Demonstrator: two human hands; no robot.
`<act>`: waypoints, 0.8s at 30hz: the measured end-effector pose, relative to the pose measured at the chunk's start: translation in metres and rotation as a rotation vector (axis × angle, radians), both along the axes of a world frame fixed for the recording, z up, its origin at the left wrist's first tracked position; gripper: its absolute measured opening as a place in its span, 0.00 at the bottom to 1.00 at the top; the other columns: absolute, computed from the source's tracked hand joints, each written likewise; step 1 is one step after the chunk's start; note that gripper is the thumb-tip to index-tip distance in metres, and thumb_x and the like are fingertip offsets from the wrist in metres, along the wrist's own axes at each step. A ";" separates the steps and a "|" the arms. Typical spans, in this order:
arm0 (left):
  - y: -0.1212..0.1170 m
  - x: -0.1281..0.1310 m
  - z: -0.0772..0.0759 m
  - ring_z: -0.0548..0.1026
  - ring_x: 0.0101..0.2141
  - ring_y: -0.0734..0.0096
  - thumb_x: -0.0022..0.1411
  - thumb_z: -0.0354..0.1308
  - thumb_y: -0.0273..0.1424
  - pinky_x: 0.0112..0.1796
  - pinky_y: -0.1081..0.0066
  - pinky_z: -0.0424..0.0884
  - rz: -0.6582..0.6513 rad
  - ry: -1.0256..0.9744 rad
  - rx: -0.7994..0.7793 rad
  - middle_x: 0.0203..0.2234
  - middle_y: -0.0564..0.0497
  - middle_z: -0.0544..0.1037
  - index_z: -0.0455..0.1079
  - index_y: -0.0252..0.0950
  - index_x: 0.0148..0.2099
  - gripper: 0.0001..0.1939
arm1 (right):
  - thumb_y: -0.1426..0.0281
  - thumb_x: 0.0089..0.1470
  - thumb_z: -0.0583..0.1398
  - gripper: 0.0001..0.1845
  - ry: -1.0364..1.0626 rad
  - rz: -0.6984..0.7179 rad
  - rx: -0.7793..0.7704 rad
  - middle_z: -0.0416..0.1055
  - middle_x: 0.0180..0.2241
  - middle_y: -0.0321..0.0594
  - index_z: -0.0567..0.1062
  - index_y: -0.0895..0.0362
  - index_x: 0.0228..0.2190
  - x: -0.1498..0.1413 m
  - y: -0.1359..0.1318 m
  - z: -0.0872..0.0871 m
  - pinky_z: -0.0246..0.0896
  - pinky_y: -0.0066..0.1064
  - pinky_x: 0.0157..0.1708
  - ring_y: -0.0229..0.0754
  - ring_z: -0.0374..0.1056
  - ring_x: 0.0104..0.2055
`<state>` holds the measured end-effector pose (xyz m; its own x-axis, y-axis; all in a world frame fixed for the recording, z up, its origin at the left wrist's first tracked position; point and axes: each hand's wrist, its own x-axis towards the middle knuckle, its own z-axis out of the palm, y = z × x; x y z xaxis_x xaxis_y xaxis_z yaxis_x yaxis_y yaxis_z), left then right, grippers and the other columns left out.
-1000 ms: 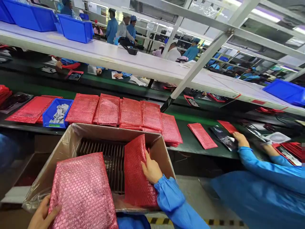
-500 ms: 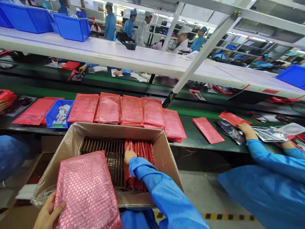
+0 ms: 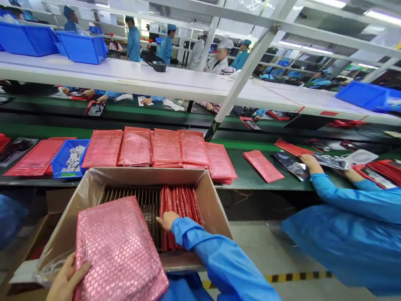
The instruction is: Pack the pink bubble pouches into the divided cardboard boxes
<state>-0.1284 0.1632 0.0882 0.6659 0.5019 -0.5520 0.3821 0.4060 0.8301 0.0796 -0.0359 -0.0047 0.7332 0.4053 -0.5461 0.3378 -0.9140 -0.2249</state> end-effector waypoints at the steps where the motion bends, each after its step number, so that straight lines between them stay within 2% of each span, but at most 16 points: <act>1: -0.003 0.008 -0.001 0.78 0.32 0.61 0.37 0.69 0.48 0.36 0.67 0.72 -0.015 -0.026 -0.013 0.30 0.51 0.81 0.61 0.38 0.46 0.37 | 0.54 0.64 0.38 0.36 0.096 -0.021 0.100 0.77 0.32 0.52 0.78 0.63 0.38 -0.006 -0.004 0.009 0.68 0.35 0.39 0.46 0.75 0.36; 2: -0.006 0.017 -0.003 0.77 0.32 0.61 0.39 0.69 0.48 0.37 0.67 0.71 -0.038 -0.051 -0.022 0.31 0.51 0.81 0.60 0.38 0.47 0.36 | 0.51 0.63 0.34 0.42 0.218 -0.061 0.263 0.77 0.31 0.50 0.78 0.63 0.39 -0.014 -0.008 0.017 0.68 0.35 0.38 0.44 0.75 0.33; 3: -0.008 0.026 -0.005 0.77 0.34 0.60 0.42 0.67 0.48 0.38 0.66 0.71 -0.074 -0.072 -0.023 0.32 0.50 0.81 0.60 0.37 0.48 0.35 | 0.47 0.61 0.33 0.43 0.354 -0.113 0.476 0.77 0.32 0.49 0.77 0.63 0.41 -0.022 -0.010 0.026 0.68 0.35 0.38 0.43 0.74 0.33; 5: -0.013 0.044 -0.008 0.76 0.38 0.57 0.47 0.62 0.50 0.40 0.64 0.70 -0.195 -0.112 0.023 0.37 0.45 0.79 0.60 0.35 0.49 0.34 | 0.40 0.53 0.48 0.41 0.587 -0.252 0.931 0.76 0.36 0.50 0.74 0.64 0.44 -0.036 -0.018 0.041 0.67 0.39 0.42 0.46 0.73 0.37; 6: -0.015 0.051 -0.010 0.76 0.41 0.56 0.50 0.58 0.52 0.42 0.63 0.70 -0.286 -0.132 0.081 0.40 0.43 0.78 0.60 0.34 0.50 0.33 | 0.41 0.46 0.57 0.40 0.649 -0.324 1.095 0.75 0.38 0.50 0.74 0.64 0.44 -0.039 -0.024 0.047 0.65 0.41 0.45 0.49 0.73 0.40; 7: -0.016 0.057 -0.011 0.74 0.44 0.55 0.54 0.54 0.52 0.44 0.62 0.69 -0.401 -0.153 0.166 0.42 0.42 0.77 0.61 0.34 0.51 0.31 | 0.44 0.41 0.64 0.39 0.659 -0.379 1.182 0.75 0.40 0.50 0.73 0.63 0.45 -0.039 -0.031 0.053 0.64 0.43 0.47 0.50 0.72 0.41; 9: -0.019 0.064 -0.013 0.71 0.49 0.54 0.59 0.48 0.50 0.48 0.61 0.65 -0.678 -0.184 0.408 0.47 0.41 0.75 0.63 0.35 0.53 0.28 | 0.50 0.40 0.67 0.37 0.552 -0.458 1.216 0.74 0.43 0.50 0.72 0.61 0.47 -0.032 -0.051 0.061 0.61 0.45 0.50 0.52 0.71 0.45; 12: -0.025 0.063 -0.014 0.69 0.51 0.50 0.57 0.56 0.45 0.51 0.58 0.61 -1.111 -0.162 0.731 0.49 0.41 0.74 0.67 0.37 0.54 0.26 | 0.53 0.47 0.62 0.35 0.121 -0.442 1.092 0.69 0.51 0.49 0.68 0.58 0.52 -0.011 -0.079 0.063 0.53 0.47 0.57 0.53 0.63 0.54; 13: -0.027 0.060 -0.014 0.70 0.50 0.50 0.56 0.57 0.44 0.50 0.57 0.62 -1.219 -0.146 0.786 0.48 0.41 0.75 0.69 0.38 0.53 0.25 | 0.54 0.49 0.60 0.35 -0.025 -0.411 0.998 0.68 0.52 0.48 0.65 0.57 0.55 -0.006 -0.085 0.063 0.51 0.47 0.58 0.52 0.61 0.57; 15: -0.031 0.055 -0.015 0.74 0.44 0.53 0.59 0.55 0.43 0.44 0.61 0.65 -1.362 -0.146 0.810 0.42 0.44 0.78 0.73 0.40 0.48 0.20 | 0.59 0.52 0.56 0.34 -0.205 -0.347 0.740 0.69 0.52 0.48 0.60 0.57 0.59 -0.001 -0.091 0.061 0.54 0.45 0.56 0.52 0.62 0.56; 17: -0.033 0.050 -0.017 0.76 0.38 0.58 0.60 0.53 0.44 0.38 0.67 0.65 -1.416 -0.180 0.802 0.35 0.48 0.80 0.76 0.41 0.42 0.16 | 0.65 0.54 0.53 0.35 -0.257 -0.294 0.449 0.73 0.47 0.49 0.55 0.60 0.61 -0.003 -0.087 0.060 0.61 0.42 0.51 0.52 0.68 0.51; 19: -0.033 0.047 -0.019 0.75 0.35 0.61 0.56 0.58 0.45 0.34 0.70 0.63 -1.419 -0.208 0.820 0.31 0.51 0.79 0.76 0.41 0.37 0.15 | 0.69 0.55 0.52 0.35 -0.267 -0.228 0.209 0.75 0.42 0.51 0.52 0.63 0.62 -0.007 -0.075 0.060 0.63 0.39 0.46 0.52 0.71 0.45; 21: -0.032 0.045 -0.021 0.74 0.35 0.63 0.50 0.64 0.45 0.34 0.71 0.61 -1.392 -0.222 0.857 0.32 0.52 0.78 0.74 0.40 0.35 0.15 | 0.70 0.57 0.51 0.35 -0.273 -0.146 0.048 0.76 0.39 0.54 0.50 0.66 0.63 -0.009 -0.056 0.059 0.64 0.39 0.44 0.52 0.72 0.43; 24: -0.032 0.045 -0.021 0.72 0.34 0.67 0.49 0.67 0.40 0.32 0.73 0.59 -1.352 -0.268 0.853 0.31 0.53 0.77 0.72 0.38 0.33 0.13 | 0.70 0.57 0.51 0.37 -0.260 -0.059 -0.101 0.75 0.40 0.57 0.44 0.68 0.64 -0.005 -0.017 0.046 0.63 0.40 0.44 0.53 0.72 0.43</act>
<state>-0.0837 0.1312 0.0672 0.8781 -0.4160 -0.2364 -0.1262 -0.6780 0.7242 0.0742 -0.0534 0.0413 0.8746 0.3107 -0.3721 0.3176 -0.9472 -0.0445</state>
